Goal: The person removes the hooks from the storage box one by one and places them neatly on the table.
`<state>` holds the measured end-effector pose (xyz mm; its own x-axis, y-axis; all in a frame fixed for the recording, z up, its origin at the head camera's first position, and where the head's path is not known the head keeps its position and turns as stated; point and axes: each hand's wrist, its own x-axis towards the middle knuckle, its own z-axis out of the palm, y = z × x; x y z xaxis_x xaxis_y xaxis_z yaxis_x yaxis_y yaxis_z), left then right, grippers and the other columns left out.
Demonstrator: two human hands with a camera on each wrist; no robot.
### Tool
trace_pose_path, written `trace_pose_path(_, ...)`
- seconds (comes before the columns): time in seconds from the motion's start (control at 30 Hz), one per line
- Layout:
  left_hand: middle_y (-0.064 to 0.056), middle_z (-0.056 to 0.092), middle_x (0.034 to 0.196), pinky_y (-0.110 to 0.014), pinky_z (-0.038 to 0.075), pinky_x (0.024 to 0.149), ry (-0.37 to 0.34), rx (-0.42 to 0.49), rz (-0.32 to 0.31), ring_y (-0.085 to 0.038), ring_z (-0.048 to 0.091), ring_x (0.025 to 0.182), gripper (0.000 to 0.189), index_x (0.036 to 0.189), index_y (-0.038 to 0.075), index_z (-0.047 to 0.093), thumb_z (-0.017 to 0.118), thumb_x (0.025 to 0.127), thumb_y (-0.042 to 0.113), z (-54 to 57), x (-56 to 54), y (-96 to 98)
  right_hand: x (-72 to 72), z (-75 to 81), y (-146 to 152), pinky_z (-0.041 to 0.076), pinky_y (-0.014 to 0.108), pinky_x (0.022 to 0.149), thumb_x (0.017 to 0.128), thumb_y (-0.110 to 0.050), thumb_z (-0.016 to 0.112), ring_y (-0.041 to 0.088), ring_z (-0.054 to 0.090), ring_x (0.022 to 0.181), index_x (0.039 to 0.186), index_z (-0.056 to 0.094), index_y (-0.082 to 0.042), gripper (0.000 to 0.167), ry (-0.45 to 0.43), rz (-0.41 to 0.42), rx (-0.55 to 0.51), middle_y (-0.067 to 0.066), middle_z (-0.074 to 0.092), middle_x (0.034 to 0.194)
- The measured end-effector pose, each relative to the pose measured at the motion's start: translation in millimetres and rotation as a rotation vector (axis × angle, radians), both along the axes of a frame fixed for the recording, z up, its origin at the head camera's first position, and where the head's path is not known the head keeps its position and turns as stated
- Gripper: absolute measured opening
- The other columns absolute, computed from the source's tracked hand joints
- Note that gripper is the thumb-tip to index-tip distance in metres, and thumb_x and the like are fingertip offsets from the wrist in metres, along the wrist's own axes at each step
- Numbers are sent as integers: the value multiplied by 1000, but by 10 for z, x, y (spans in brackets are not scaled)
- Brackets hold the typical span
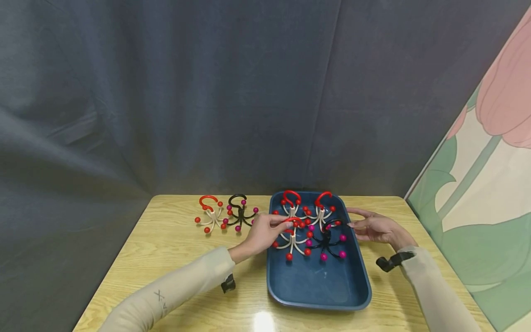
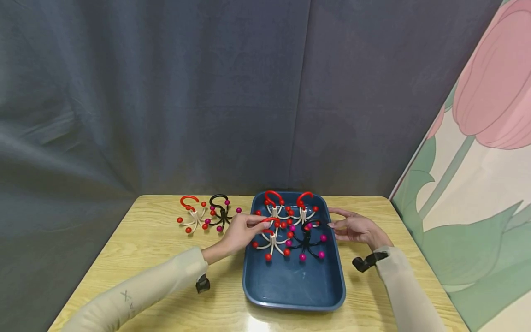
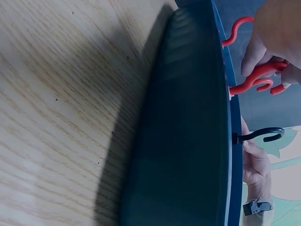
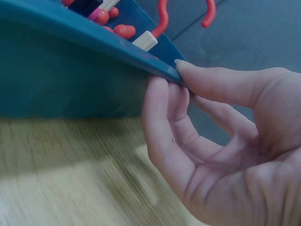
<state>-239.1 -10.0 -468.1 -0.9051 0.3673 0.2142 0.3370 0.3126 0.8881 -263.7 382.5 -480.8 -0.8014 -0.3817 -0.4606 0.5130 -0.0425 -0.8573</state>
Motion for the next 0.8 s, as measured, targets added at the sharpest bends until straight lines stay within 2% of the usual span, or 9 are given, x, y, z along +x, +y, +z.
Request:
trace_pose_path(0.17, -13, 80, 115, -14, 52, 67, 7, 2, -4, -22, 80, 100, 29, 121, 7, 80, 75, 99, 25, -7, -9, -11, 5, 10, 11, 65, 34, 88, 103, 1, 60, 17, 76, 94, 149, 55, -28, 54, -6, -14, -1, 6, 73, 111)
trace_pose_path(0.37, -16, 80, 116, -17, 61, 74, -2, 11, -28, -22, 81, 97, 32, 124, 6, 78, 73, 100, 27, -1, 2, -17, -1, 10, 15, 66, 34, 87, 103, 1, 60, 18, 76, 93, 141, 62, -30, 49, -14, -31, -17, 6, 73, 109)
trace_pose_path(0.47, -14, 80, 116, -18, 61, 74, -3, 2, -27, -21, 81, 95, 31, 125, 7, 78, 73, 101, 26, 15, 17, -13, -5, 10, 16, 66, 35, 87, 103, 1, 61, 18, 77, 93, 142, 61, -30, 49, -12, -30, -13, 6, 73, 109)
trace_pose_path(0.53, -13, 80, 115, -16, 60, 70, 6, -11, -23, -17, 81, 93, 30, 125, 8, 78, 73, 101, 26, 29, 23, -13, -4, 10, 16, 66, 35, 87, 103, 0, 61, 18, 77, 93, 144, 60, -29, 50, -11, -32, -9, 6, 74, 110)
trace_pose_path(0.63, -15, 82, 104, -15, 48, 54, 9, -25, -26, -11, 76, 74, 29, 125, 12, 79, 73, 101, 27, 60, 27, -23, -5, 2, 21, 66, 35, 87, 104, 1, 61, 19, 77, 93, 147, 58, -28, 52, -8, -32, -9, 7, 74, 110)
trace_pose_path(0.67, -15, 82, 103, -16, 44, 51, 9, -24, -29, -9, 75, 71, 29, 125, 13, 79, 73, 101, 28, 71, 27, -27, -6, -1, 23, 66, 35, 88, 104, 1, 60, 19, 77, 93, 148, 57, -28, 53, -7, -31, -9, 7, 74, 110)
trace_pose_path(0.77, -15, 82, 104, -16, 44, 51, 8, -18, -37, -11, 76, 72, 30, 125, 14, 79, 73, 100, 30, 102, 29, -41, -2, -2, 23, 65, 36, 88, 104, 1, 60, 19, 77, 94, 153, 51, -26, 57, -6, -30, -7, 7, 74, 111)
trace_pose_path(0.8, -13, 82, 109, -16, 48, 54, 16, -17, -32, -13, 79, 80, 29, 124, 14, 79, 73, 100, 29, 111, 29, -42, 0, -2, 23, 65, 36, 89, 104, 1, 60, 19, 77, 94, 155, 49, -25, 59, -5, -29, -6, 8, 74, 112)
